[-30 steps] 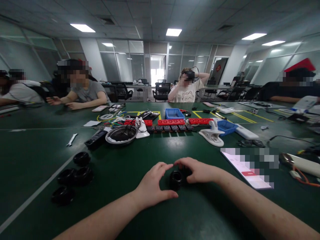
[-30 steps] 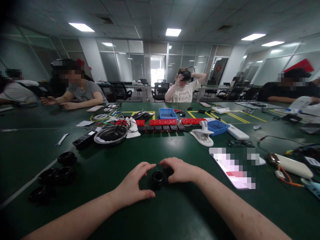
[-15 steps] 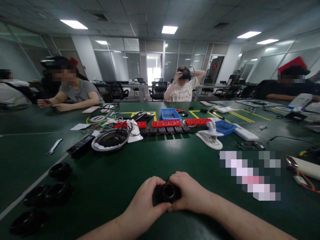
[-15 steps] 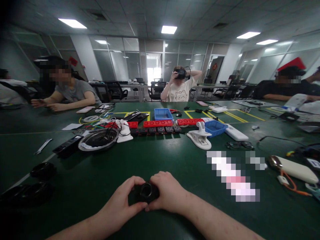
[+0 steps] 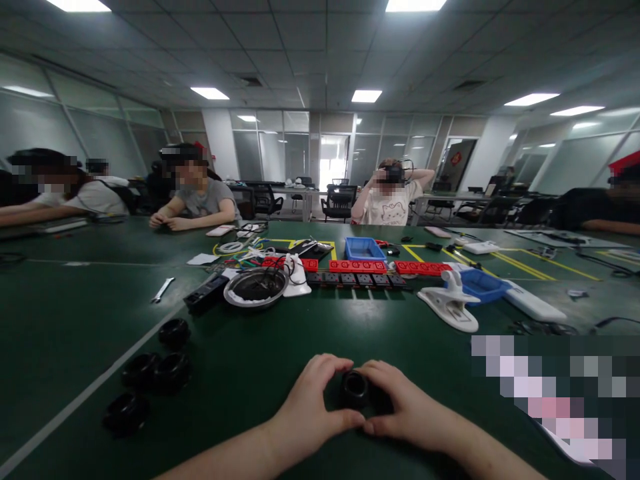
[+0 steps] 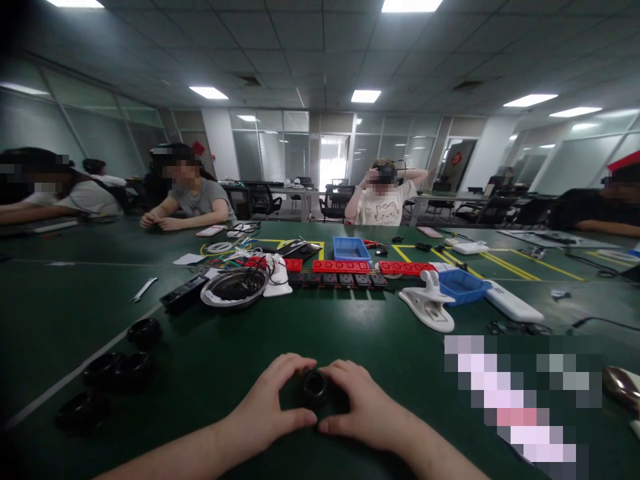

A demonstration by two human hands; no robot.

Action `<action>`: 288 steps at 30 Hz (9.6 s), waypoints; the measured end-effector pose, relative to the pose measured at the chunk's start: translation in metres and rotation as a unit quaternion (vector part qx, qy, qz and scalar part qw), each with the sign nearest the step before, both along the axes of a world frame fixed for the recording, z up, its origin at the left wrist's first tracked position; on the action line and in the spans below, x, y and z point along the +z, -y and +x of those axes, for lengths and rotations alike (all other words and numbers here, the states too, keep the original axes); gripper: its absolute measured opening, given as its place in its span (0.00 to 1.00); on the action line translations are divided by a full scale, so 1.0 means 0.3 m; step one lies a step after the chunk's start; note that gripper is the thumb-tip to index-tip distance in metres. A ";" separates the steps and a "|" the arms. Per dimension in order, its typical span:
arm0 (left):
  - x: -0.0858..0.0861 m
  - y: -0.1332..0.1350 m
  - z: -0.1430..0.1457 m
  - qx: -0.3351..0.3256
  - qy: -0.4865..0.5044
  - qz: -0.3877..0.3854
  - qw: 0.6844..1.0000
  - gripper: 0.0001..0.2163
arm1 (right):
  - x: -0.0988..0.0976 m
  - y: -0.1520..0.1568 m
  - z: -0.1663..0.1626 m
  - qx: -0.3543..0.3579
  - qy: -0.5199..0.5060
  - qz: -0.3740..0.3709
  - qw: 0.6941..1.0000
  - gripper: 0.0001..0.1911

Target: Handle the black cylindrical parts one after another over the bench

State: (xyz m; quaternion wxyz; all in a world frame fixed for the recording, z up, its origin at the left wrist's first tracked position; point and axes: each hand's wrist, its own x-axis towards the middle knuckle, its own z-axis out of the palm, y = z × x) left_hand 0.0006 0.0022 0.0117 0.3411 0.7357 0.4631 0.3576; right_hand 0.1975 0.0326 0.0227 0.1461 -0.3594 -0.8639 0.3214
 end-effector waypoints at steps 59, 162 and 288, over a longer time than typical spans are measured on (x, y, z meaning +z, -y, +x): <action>-0.003 -0.041 -0.034 -0.149 -0.008 -0.018 0.989 0.22 | 0.034 -0.019 0.008 0.054 0.034 -0.031 0.997 0.17; -0.010 0.022 0.052 0.052 -0.035 -0.035 0.997 0.15 | -0.037 0.055 -0.071 -0.158 0.149 0.157 0.963 0.19; 0.026 0.037 0.013 0.000 -0.125 0.028 0.992 0.11 | -0.030 0.075 -0.086 -0.120 0.136 0.160 0.970 0.28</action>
